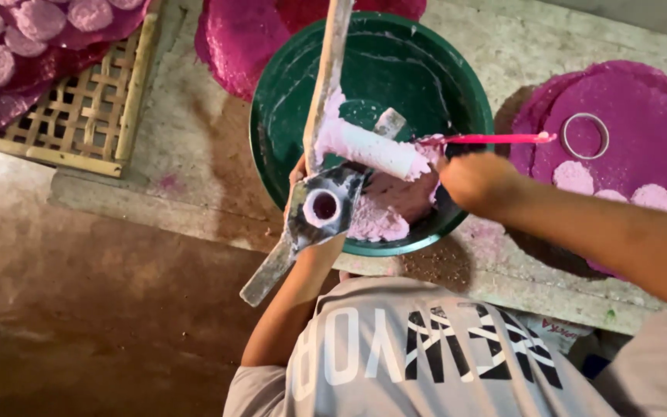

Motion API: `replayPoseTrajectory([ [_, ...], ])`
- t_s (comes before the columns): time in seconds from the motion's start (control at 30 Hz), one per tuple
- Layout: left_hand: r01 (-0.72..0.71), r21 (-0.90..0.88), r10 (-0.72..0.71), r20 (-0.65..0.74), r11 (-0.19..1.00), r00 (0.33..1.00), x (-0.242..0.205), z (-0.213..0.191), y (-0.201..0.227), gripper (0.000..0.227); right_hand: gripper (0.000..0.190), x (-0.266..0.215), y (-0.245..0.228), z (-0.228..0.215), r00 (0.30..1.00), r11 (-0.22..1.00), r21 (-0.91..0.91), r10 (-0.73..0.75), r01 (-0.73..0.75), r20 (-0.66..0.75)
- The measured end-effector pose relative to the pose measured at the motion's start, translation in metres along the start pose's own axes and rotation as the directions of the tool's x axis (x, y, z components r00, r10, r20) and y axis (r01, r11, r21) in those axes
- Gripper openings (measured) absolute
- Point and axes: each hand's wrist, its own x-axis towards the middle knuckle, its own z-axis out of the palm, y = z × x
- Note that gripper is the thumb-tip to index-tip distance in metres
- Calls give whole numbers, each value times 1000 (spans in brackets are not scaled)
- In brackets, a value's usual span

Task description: The person scoops pink paste from a green bucket and applies it into circular molds on a pink glittery mat using a wooden tool. They repeatedly press the paste into the molds to form round shapes, then lift and stack the finished pieces.

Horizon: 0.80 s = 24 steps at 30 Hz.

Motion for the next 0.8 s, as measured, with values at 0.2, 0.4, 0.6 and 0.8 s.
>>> replayPoseTrajectory([
  [0.2, -17, 16, 17, -10, 1000, 1000, 4, 4, 2, 43, 28, -6, -40, -8, 853, 951, 19, 266, -307, 449],
  [0.4, -47, 64, 47, -6, 997, 999, 0, 2, 3, 48, 33, 11, -71, -12, 864, 960, 131, 160, -249, 477],
  [0.6, -83, 169, 82, 10, 982, 997, 20, -15, 10, 53, 36, 18, -62, -86, 726, 874, 172, 251, -454, 640],
  [0.8, -240, 647, 329, -17, 723, 944, 50, -50, 16, 57, 46, -29, -31, -189, 704, 875, 27, 371, -484, 606],
])
